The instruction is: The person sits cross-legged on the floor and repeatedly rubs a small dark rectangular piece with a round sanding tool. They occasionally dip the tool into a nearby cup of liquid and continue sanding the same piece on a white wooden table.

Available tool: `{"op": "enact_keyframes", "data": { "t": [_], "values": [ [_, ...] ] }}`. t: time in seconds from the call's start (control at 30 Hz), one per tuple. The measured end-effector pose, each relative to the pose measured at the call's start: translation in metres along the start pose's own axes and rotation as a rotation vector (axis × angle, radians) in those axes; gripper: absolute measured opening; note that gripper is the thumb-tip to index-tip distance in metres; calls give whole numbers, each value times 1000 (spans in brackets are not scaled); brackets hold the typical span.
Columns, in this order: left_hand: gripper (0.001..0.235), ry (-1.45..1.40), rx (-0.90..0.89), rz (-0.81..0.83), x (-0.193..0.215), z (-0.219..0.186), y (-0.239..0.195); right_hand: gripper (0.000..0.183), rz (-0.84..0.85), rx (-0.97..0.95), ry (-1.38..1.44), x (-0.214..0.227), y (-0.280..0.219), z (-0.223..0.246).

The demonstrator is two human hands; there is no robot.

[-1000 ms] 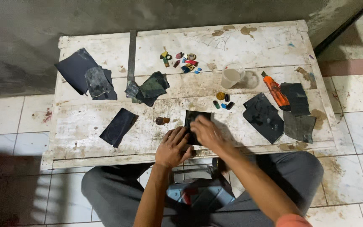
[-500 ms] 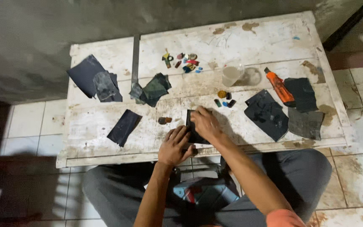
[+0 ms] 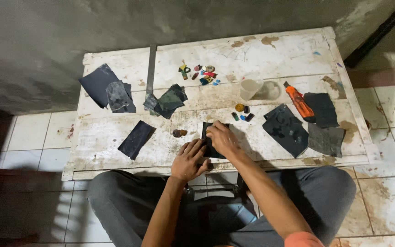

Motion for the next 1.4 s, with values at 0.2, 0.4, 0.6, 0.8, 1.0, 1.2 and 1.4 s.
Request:
{"op": "enact_keyframes", "data": {
  "t": [0.2,0.4,0.6,0.8,1.0,1.2,1.4],
  "values": [
    [42,-8,5,8,-2,4,-3,20,111,7,78,16,2,25],
    [44,-19,38,28,-6,7,-6,15,160,-155,59,22,-44,35],
    [45,-71,49,24,0,9,-6,13,117,-143,92,15,-36,20],
    [46,-78,56,32,-4,10,-11,13,25,-136,78,25,4,19],
    [45,-106,56,30,-5,12,-11,17,133,-242,-162,52,12,64],
    [42,-109,62,-41,-3,12,-11,15,285,-339,67,38,-17,24],
    [36,-103,106,-1,0,16,-7,12,83,-217,-13,56,6,44]
  ]
}}
Point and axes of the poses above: each hand's wrist, its own y-axis towards the middle knuckle, its own x-axis out of the back of the hand, z = x × y, the point moved 8 cm from there along y, towards the middle knuckle, and after that the axes turned 12 degrees about y, right-handed, at the moved point
